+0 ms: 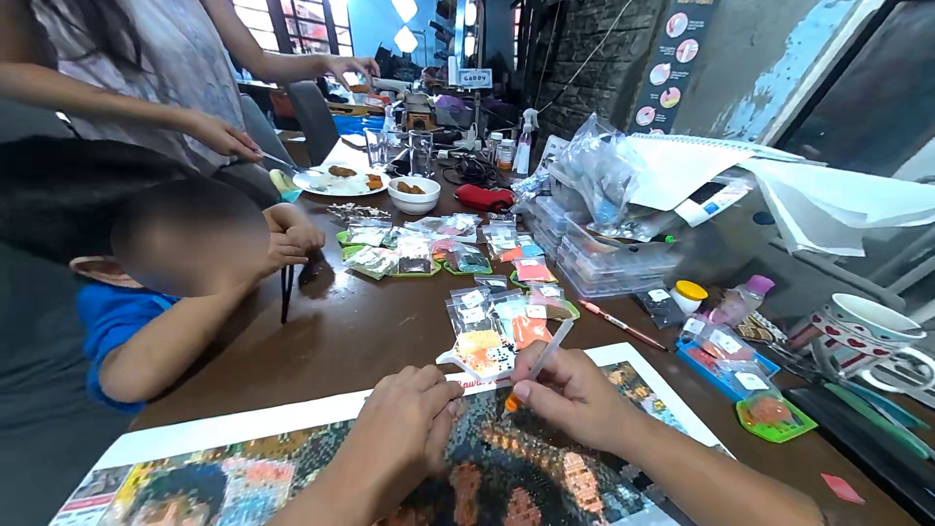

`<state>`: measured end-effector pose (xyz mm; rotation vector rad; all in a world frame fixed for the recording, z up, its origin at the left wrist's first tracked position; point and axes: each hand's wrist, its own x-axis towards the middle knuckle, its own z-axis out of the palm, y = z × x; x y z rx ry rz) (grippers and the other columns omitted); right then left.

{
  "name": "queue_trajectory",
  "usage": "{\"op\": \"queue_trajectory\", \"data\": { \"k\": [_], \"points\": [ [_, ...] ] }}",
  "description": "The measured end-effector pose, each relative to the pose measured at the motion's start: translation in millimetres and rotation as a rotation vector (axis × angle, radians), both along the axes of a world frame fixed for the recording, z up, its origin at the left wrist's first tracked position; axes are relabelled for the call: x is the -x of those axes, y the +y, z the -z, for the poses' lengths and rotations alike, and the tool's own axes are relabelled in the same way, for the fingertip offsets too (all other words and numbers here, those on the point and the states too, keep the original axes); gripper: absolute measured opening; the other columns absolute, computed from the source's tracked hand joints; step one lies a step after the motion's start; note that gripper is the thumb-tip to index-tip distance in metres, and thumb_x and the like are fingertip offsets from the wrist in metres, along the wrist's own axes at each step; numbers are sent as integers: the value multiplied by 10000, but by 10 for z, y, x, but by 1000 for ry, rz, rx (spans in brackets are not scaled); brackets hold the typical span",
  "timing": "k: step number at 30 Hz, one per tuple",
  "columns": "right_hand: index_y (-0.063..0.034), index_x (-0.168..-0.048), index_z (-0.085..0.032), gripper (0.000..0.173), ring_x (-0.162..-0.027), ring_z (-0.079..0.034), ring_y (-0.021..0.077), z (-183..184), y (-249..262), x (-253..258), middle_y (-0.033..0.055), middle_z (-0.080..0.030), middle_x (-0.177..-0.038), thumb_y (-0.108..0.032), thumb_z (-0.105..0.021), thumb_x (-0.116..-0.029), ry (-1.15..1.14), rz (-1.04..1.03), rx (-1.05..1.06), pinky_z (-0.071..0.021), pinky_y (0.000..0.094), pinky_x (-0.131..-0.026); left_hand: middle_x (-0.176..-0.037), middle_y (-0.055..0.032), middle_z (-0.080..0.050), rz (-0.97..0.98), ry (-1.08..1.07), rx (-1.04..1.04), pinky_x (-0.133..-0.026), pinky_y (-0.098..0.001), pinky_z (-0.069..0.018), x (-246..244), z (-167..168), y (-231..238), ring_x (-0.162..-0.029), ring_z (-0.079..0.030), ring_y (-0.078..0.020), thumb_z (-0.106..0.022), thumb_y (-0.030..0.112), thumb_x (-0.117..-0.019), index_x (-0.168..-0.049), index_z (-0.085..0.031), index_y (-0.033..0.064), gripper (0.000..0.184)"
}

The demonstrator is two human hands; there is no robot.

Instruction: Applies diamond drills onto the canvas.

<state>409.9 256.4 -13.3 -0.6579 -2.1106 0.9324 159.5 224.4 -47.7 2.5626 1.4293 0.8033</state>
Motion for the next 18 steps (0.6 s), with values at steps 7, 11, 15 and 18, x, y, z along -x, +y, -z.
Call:
{"op": "queue_trajectory", "data": {
  "k": [7, 11, 15, 18],
  "points": [
    [4, -976, -628, 184, -720, -548, -17, 80, -66, 55, 37, -615, -809, -141, -528, -1027, -49, -101, -108, -467, 137, -678, -1062, -75, -724, 8, 10, 77, -865, -513, -540, -1, -62, -14, -1021, -684, -286, -435, 305, -1022, -1127, -769, 132, 390],
    [4, -980, -618, 167, -704, -536, -6, 108, -61, 54, 46, -607, -799, -134, -534, -1024, -49, -123, -125, -455, 140, -665, -1075, -78, -724, 0, 11, 84, -869, -510, -537, -4, -62, -13, -1032, -681, -284, -444, 311, -1025, -1131, -768, 133, 384],
    [6, -989, -616, 165, -686, -534, -5, 121, -55, 55, 48, -601, -778, -133, -536, -1025, -52, -137, -129, -448, 138, -645, -1094, -73, -724, -1, 21, 99, -893, -516, -532, -6, -70, -11, -1054, -678, -283, -443, 313, -1027, -1137, -767, 132, 387],
    [9, -991, -615, 165, -683, -535, -2, 130, -54, 56, 46, -600, -774, -132, -538, -1027, -52, -142, -124, -450, 139, -644, -1082, -61, -723, -6, 30, 87, -889, -503, -534, -4, -61, -10, -1047, -679, -269, -436, 323, -1028, -1137, -768, 144, 393]
  ]
}}
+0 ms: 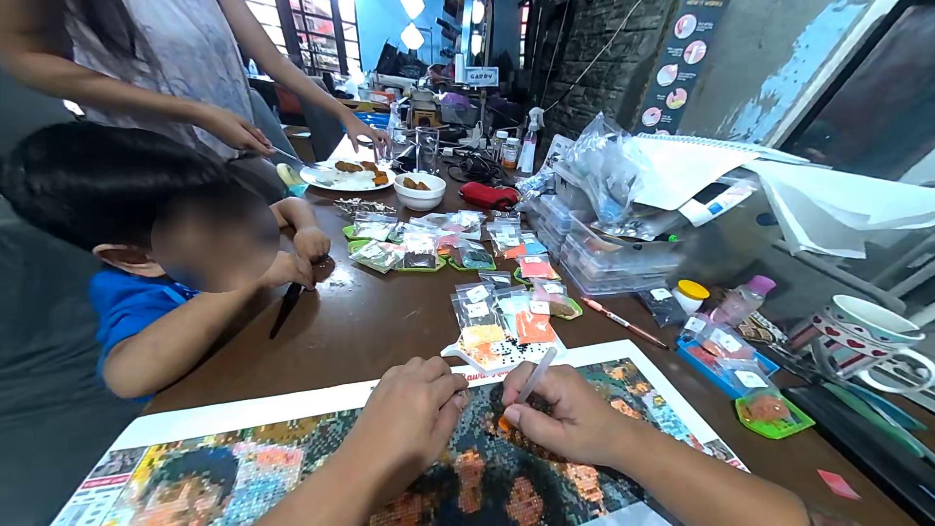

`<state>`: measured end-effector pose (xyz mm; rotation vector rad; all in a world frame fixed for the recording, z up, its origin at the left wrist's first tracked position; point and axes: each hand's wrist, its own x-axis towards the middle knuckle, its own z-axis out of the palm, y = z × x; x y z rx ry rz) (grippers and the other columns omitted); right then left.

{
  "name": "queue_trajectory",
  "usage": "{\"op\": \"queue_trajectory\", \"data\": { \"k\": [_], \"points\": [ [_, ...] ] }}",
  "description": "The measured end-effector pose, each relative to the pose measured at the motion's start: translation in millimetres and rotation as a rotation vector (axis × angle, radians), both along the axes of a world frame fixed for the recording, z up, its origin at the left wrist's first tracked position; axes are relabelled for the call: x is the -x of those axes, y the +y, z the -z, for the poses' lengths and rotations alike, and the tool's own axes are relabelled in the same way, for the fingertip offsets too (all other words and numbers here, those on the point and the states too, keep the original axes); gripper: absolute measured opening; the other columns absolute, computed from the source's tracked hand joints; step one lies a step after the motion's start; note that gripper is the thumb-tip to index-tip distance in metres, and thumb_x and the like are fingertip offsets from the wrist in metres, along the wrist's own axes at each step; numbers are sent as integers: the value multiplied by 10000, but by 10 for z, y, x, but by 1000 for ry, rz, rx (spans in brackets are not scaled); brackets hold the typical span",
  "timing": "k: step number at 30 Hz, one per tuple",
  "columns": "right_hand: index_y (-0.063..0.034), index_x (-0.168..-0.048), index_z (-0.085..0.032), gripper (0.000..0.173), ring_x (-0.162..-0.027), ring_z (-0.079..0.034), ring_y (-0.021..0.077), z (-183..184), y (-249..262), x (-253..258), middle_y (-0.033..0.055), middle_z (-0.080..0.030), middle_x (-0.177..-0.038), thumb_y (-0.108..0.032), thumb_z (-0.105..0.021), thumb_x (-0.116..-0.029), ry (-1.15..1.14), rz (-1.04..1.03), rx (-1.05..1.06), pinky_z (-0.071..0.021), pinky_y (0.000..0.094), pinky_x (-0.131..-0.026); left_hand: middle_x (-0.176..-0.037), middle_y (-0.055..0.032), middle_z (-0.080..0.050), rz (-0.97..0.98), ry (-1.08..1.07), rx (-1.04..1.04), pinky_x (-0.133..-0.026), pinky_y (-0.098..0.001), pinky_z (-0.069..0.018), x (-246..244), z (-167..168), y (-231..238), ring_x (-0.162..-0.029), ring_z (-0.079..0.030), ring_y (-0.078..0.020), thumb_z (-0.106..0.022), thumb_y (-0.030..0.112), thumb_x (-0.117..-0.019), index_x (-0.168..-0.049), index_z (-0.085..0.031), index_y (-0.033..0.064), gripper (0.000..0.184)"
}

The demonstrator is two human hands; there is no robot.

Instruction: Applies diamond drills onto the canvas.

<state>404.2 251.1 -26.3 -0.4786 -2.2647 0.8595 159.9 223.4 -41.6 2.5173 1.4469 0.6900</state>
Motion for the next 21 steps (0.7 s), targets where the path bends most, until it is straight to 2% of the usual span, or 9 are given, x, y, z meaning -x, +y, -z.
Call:
{"op": "queue_trajectory", "data": {
  "k": [21],
  "points": [
    [9, -991, -621, 175, -679, -533, 9, 19, -11, 11, 51, -600, -769, -139, -537, -1031, -18, 2, -4, -449, 147, -639, -1083, -62, -720, 0, 0, 8, -890, -501, -530, 0, -3, -2, -1047, -676, -269, -434, 319, -1028, -1144, -766, 142, 394]
  ]
}}
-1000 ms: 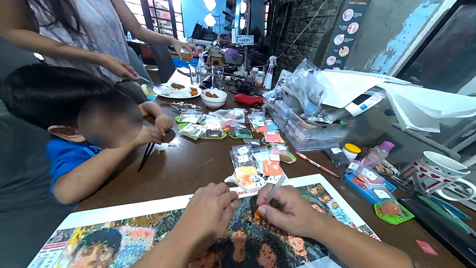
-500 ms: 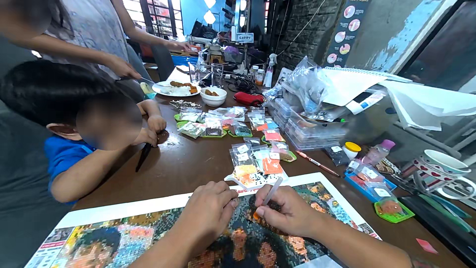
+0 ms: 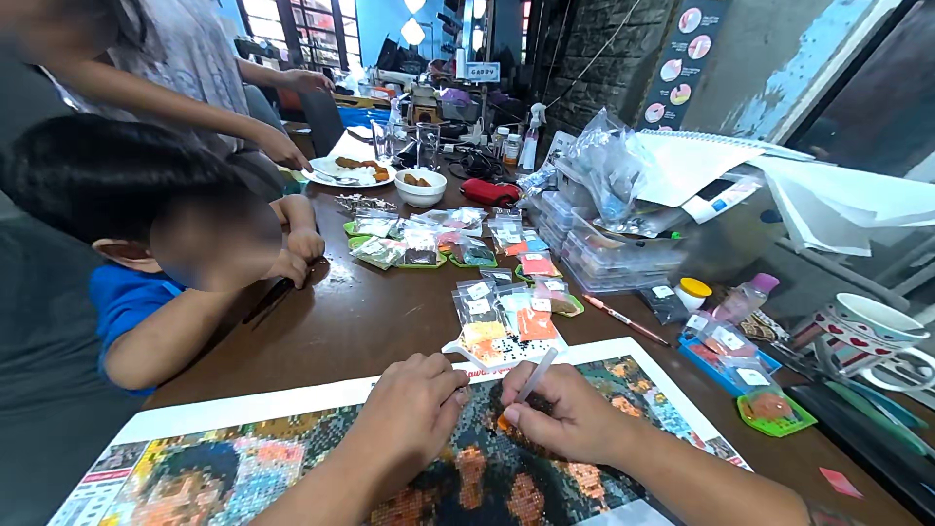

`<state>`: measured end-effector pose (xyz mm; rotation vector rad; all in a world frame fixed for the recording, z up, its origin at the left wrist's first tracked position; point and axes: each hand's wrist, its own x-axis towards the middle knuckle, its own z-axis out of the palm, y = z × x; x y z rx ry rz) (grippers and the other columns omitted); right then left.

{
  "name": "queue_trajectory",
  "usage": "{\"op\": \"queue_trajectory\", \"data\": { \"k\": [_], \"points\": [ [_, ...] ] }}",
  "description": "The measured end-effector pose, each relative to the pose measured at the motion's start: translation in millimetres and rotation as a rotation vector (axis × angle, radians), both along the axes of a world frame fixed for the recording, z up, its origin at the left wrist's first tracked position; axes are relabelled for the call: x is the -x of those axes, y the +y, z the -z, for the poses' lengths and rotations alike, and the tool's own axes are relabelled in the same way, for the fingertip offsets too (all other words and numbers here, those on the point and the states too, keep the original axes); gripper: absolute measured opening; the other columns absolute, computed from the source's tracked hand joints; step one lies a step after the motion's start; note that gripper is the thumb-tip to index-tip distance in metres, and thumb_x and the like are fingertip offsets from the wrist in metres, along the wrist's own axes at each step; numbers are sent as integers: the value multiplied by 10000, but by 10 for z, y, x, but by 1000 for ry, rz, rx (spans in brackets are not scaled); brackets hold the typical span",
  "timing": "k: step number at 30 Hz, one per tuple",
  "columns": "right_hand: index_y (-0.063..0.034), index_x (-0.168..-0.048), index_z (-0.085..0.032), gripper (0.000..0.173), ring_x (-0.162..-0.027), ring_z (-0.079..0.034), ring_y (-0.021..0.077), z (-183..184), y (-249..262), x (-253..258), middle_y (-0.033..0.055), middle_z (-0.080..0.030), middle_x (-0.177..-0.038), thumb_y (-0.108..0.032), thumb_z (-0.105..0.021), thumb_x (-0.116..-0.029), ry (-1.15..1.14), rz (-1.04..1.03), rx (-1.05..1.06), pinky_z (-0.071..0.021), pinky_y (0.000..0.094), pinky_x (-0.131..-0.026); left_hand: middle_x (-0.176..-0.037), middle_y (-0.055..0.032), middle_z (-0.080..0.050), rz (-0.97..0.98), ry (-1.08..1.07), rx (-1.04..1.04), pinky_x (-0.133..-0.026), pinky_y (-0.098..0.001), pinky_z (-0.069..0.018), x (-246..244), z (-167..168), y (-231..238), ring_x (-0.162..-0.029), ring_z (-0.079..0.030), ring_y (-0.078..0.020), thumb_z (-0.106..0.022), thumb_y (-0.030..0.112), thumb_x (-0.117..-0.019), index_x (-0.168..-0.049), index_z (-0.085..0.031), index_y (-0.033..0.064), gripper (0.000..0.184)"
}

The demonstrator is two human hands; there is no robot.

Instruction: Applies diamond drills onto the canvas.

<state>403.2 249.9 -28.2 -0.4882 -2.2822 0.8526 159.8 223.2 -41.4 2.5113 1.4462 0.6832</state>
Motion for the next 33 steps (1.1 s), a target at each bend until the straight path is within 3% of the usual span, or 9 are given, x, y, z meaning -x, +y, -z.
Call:
{"op": "queue_trajectory", "data": {
  "k": [17, 24, 33],
  "points": [
    [12, -1010, -622, 176, -683, -545, 37, 10, 16, -4, 74, -605, -780, -144, -545, -1035, 1, -34, -59, -458, 163, -639, -1066, -54, -721, -7, -1, -27, -874, -493, -535, -6, 13, 2, -1032, -679, -263, -445, 316, -1014, -1126, -771, 144, 385],
    [17, -991, -631, 190, -751, -566, 8, -48, 24, -38, 69, -630, -838, -143, -540, -1035, 4, -32, -48, -473, 141, -702, -1088, -40, -711, 56, -85, -130, -882, -472, -545, 0, 52, 5, -1050, -671, -238, -467, 293, -979, -1100, -779, 173, 356],
    [23, -1016, -630, 197, -744, -574, 58, -31, 40, -32, 97, -634, -838, -150, -538, -1042, -23, -86, -68, -477, 177, -691, -1095, -46, -718, 134, -57, -36, -893, -481, -536, 7, 38, -2, -1054, -670, -251, -475, 284, -985, -1139, -771, 173, 352]
  ]
}}
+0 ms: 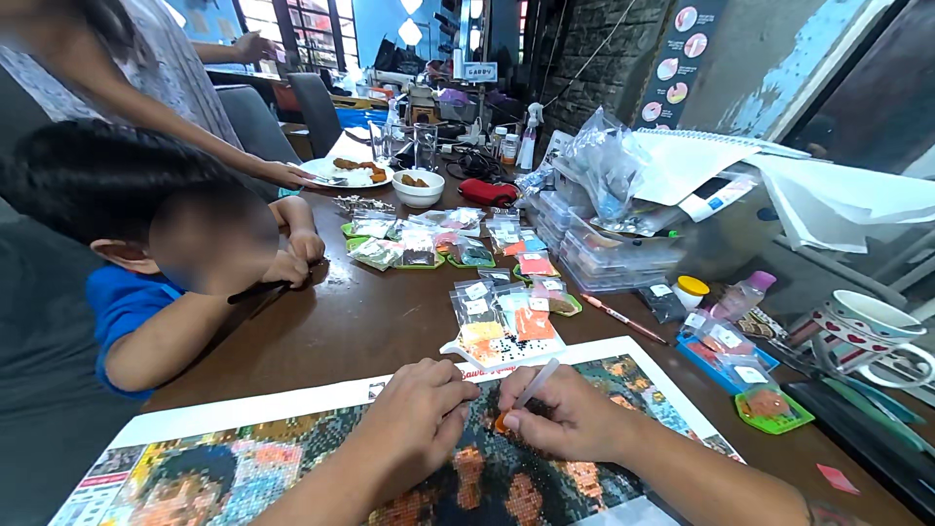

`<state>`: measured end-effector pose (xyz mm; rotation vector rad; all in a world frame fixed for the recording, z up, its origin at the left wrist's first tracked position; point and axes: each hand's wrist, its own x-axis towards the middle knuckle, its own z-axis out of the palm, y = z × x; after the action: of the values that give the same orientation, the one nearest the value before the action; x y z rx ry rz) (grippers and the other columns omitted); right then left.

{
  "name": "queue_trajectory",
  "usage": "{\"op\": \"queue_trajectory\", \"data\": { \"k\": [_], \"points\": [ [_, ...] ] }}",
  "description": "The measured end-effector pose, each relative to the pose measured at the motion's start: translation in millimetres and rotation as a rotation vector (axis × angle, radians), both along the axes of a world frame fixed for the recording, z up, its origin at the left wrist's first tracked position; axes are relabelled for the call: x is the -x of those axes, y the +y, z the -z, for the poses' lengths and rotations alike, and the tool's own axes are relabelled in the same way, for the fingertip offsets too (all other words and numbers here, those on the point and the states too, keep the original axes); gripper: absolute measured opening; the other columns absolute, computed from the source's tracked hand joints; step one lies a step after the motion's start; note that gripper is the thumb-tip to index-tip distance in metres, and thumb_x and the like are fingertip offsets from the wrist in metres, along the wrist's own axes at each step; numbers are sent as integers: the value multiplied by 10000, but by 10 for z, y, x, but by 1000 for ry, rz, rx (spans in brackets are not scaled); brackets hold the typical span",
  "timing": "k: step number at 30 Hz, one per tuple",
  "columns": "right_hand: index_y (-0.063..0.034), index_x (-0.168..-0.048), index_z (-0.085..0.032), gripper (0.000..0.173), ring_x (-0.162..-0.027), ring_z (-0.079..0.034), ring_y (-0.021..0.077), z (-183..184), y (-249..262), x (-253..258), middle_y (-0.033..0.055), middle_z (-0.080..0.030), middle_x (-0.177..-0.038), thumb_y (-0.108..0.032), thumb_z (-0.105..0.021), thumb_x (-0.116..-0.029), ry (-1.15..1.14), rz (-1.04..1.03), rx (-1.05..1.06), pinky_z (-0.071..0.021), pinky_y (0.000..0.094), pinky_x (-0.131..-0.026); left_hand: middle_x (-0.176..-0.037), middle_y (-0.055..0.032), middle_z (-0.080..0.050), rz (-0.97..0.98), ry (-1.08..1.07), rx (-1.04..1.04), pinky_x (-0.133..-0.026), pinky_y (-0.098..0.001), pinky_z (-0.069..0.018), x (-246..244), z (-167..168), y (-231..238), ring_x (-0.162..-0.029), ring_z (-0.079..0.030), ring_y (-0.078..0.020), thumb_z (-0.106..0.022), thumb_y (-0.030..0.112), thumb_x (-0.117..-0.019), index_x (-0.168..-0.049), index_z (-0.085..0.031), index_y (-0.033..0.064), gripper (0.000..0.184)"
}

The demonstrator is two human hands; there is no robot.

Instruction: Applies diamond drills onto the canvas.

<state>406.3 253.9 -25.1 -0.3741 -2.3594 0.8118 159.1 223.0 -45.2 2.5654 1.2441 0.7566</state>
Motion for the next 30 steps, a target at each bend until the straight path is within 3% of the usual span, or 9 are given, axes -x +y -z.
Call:
{"op": "queue_trajectory", "data": {
  "k": [14, 21, 25, 30],
  "points": [
    [20, -1013, -631, 194, -752, -578, 52, 1, 3, 11, 96, -638, -846, -148, -538, -1039, -7, -4, 2, -478, 172, -696, -1098, -37, -718, 2, 13, 1, -901, -465, -536, 4, 3, 12, -1063, -670, -236, -450, 298, -1002, -1137, -769, 175, 367],
    [19, -1015, -635, 189, -743, -586, 58, 7, 7, 13, 98, -640, -834, -142, -540, -1040, -12, -5, -14, -488, 180, -696, -1067, 5, -694, 159, -110, -52, -902, -410, -523, -3, 31, -5, -1082, -627, -190, -569, 379, -952, -1041, -787, 239, 273],
    [21, -1017, -637, 205, -751, -597, 73, 5, 5, 10, 105, -644, -837, -160, -547, -1051, -17, -20, -41, -501, 190, -707, -1122, -37, -690, 140, -70, 23, -947, -471, -495, -35, -19, -42, -1124, -616, -248, -604, 416, -929, -1136, -760, 181, 350],
    [26, -1010, -643, 198, -741, -598, 81, 3, -7, 7, 112, -650, -836, -151, -563, -1046, -13, -20, -50, -504, 195, -700, -1128, -41, -689, 105, -60, 76, -943, -494, -484, -41, -50, -51, -1124, -613, -256, -623, 453, -909, -1143, -760, 188, 379]
  ]
}}
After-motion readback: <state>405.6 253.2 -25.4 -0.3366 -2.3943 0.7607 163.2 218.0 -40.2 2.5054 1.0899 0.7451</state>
